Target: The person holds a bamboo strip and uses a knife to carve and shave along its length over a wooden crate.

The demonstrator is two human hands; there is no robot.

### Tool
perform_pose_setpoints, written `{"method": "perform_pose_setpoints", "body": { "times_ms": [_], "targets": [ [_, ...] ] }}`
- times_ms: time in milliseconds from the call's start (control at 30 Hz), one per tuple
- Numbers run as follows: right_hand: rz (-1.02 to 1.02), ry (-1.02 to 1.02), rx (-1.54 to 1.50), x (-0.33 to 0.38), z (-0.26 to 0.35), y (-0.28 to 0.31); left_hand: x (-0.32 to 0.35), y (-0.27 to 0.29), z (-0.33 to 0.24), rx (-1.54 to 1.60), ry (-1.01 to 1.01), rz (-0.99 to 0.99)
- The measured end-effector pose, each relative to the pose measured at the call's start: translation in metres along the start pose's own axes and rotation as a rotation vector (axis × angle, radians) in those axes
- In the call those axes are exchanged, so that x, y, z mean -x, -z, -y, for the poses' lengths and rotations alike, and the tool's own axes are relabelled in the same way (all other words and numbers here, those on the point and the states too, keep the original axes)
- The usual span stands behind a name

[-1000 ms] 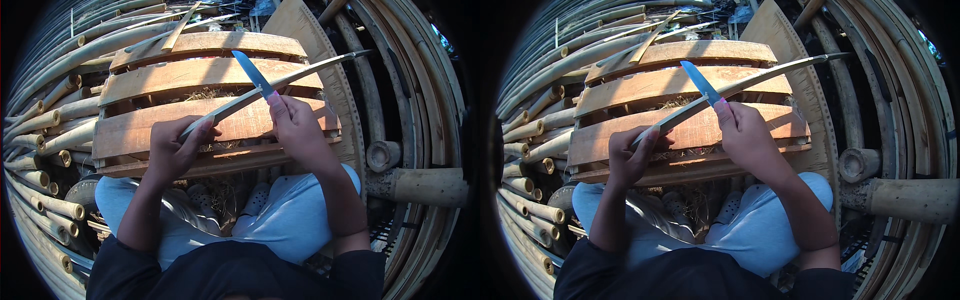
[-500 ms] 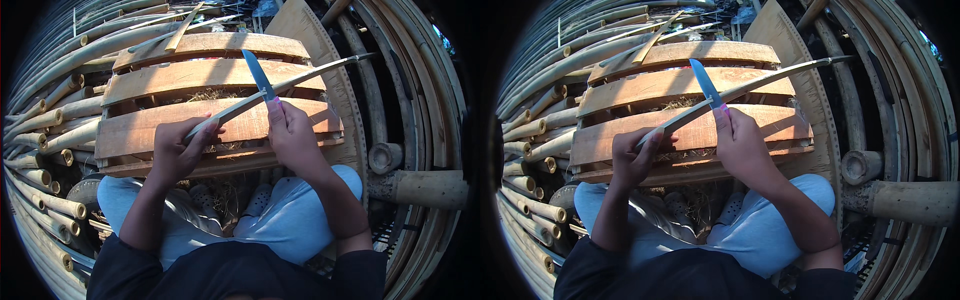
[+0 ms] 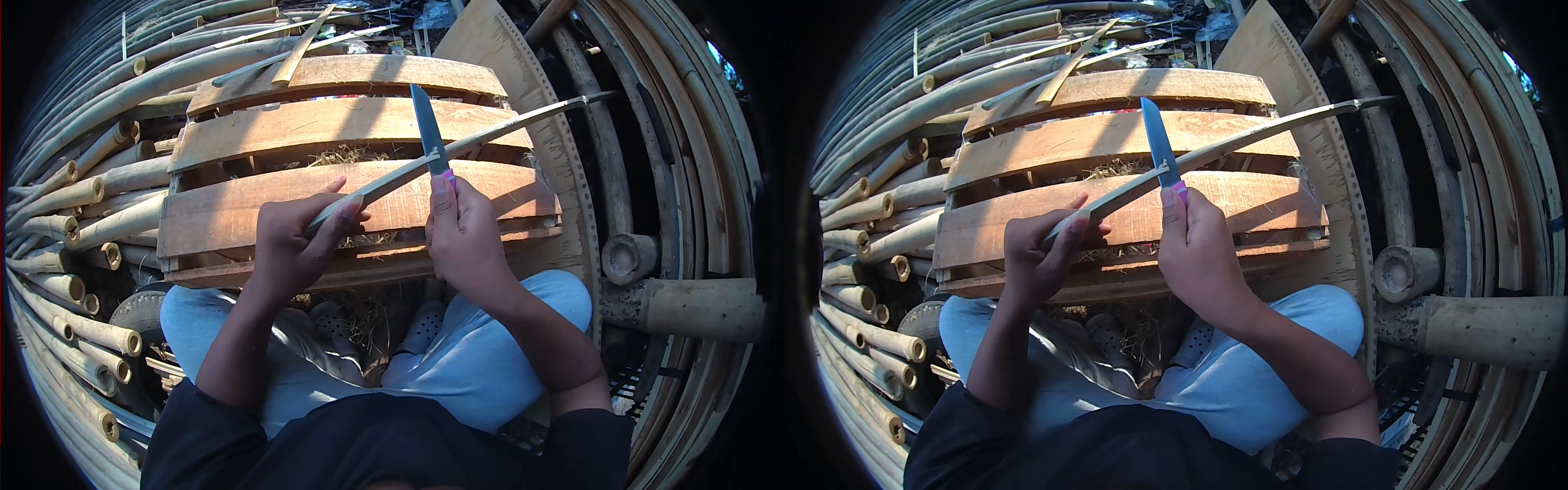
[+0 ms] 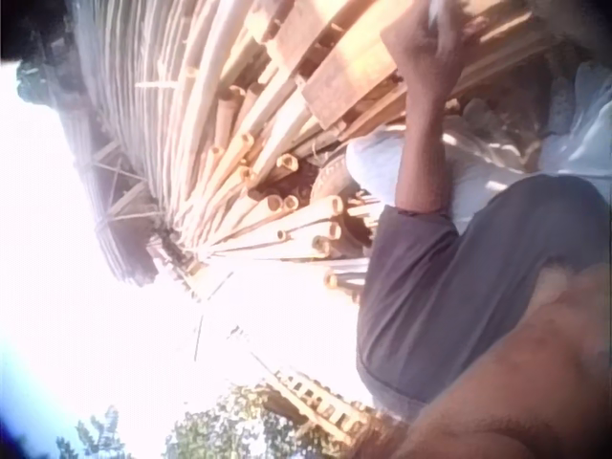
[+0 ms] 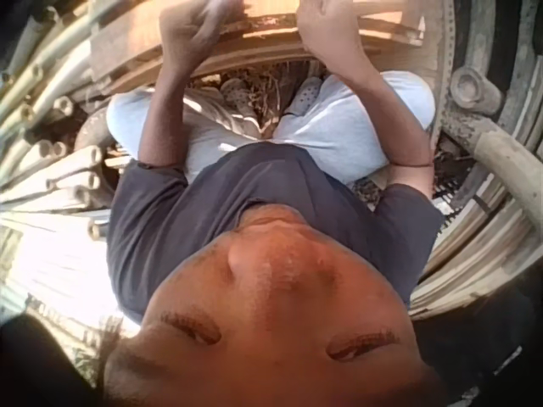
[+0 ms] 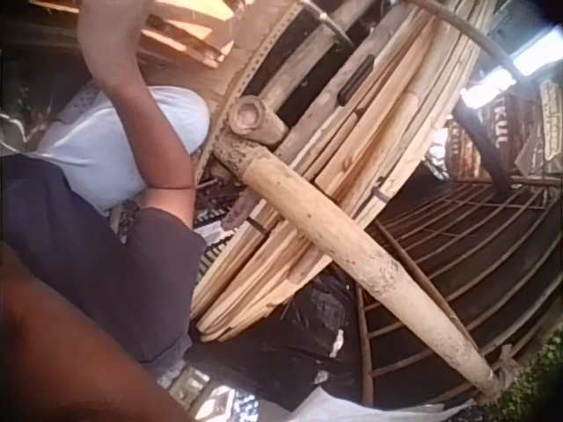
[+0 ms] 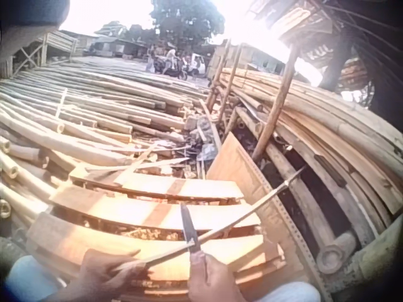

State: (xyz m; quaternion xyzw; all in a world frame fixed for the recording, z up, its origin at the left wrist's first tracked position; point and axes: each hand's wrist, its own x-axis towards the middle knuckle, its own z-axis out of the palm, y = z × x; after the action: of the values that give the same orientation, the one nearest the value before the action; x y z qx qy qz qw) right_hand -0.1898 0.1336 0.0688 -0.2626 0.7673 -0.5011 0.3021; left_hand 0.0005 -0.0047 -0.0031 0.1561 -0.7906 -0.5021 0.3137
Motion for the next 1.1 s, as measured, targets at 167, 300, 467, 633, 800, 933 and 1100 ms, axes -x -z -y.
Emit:
{"method": "perform_pose_setpoints", "body": {
  "times_ms": [167, 300, 467, 633, 800, 933, 1100],
  "targets": [
    [-0.055, 0.083, 0.011, 0.005, -0.02, -0.004, -0.005, -0.002, -0.006, 0.041, -0.001, 0.001],
    [-0.045, 0.071, -0.103, 0.001, 0.006, 0.006, -0.001, 0.004, 0.002, 0.112, 0.059, -0.07],
    [0.016, 0.153, 0.209, 0.015, -0.03, -0.022, -0.006, -0.005, 0.0, 0.033, -0.062, 0.005],
    [-0.308, 0.078, -0.276, 0.0, 0.009, 0.006, -0.003, 0.001, 0.001, 0.148, 0.062, -0.028],
    [0.138, -0.198, -0.301, 0.014, 0.012, -0.009, 0.005, 0.002, 0.004, 0.195, 0.095, -0.028],
    [0.076, 0.2, 0.09, 0.014, -0.042, -0.027, -0.006, -0.005, -0.003, 0.061, -0.064, -0.011],
    [-0.064, 0.001, -0.428, 0.002, 0.008, 0.016, -0.001, 0.004, 0.0, 0.179, 0.068, -0.067]
  ]
}}
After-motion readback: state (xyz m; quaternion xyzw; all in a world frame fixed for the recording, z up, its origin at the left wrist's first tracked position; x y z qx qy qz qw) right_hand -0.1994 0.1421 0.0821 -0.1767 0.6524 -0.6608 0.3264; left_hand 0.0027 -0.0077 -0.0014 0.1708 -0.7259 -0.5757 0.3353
